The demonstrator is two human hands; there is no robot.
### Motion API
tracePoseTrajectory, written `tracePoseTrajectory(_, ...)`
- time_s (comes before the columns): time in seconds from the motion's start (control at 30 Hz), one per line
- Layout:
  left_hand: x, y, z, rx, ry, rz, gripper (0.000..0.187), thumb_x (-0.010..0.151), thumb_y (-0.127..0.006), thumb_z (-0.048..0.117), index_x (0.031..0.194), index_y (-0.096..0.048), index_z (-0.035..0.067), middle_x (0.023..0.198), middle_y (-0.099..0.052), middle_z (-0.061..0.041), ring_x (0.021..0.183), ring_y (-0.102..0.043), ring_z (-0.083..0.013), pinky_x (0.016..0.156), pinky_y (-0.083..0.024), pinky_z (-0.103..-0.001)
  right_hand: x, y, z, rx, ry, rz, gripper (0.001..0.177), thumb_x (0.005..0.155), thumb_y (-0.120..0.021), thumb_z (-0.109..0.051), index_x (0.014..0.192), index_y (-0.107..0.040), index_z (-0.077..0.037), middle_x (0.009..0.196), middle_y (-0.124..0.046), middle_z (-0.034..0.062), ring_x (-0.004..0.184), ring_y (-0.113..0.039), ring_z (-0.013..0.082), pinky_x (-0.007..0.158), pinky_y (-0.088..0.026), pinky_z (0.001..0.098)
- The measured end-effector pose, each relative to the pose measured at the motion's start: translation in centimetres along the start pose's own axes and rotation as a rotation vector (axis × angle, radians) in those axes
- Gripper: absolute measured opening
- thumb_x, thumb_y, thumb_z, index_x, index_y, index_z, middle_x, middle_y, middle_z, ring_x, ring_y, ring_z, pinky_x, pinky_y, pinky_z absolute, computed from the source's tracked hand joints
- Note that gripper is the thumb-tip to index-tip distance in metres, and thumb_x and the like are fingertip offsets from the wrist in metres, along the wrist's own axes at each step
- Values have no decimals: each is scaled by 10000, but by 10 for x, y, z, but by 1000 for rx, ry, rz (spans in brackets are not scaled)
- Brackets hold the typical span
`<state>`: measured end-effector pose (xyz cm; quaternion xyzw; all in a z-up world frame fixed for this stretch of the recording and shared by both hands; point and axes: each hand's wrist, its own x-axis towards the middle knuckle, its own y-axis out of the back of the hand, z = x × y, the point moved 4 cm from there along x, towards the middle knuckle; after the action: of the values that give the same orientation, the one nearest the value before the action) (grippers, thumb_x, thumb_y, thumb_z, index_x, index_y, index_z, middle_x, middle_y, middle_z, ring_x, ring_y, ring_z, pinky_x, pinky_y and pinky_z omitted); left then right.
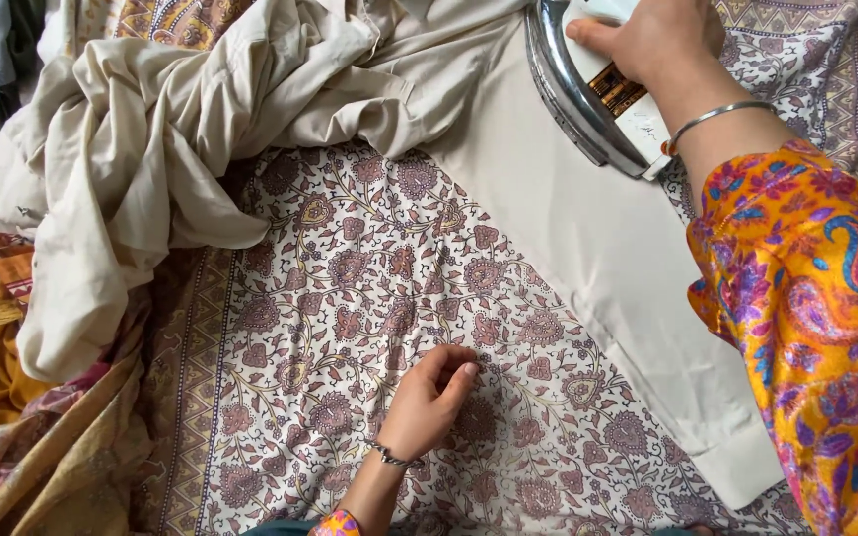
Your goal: Ironing the sleeve and cuff of a tan shirt on a patterned surface.
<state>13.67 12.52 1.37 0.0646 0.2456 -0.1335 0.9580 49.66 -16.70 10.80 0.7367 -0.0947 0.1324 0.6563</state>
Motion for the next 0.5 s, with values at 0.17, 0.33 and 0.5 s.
tracePoseTrajectory(0.17, -1, -1, 1, 76, -54, 10, 327, 966, -632, 293, 1178, -681, 47, 963, -766, -62, 839, -713, -127, 745, -564, -284, -31, 21, -7, 41, -149, -207, 719, 834, -842, -695, 1067, -751, -21, 1017, -721, 237, 913, -705, 403, 786, -549, 500)
tracePoseTrajectory(0.33, 1, 0, -4, 79, -37, 24, 349, 963, -625, 309, 1190, -675, 50, 964, -775, -90, 835, -720, -148, 751, -572, -298, -88, 44, -4, 11, -235, -313, 725, 824, -805, -695, 1063, -748, -13, 996, -729, 243, 915, -710, 409, 788, -561, 502)
tracePoseTrajectory(0.5, 5, 0, -8, 109, -63, 49, 354, 964, -627, 311, 1188, -681, 42, 974, -775, -79, 837, -725, -143, 762, -579, -300, -150, 69, 1, -13, -185, -344, 769, 858, -766, -714, 1033, -737, 34, 965, -734, 265, 895, -728, 421, 796, -574, 496)
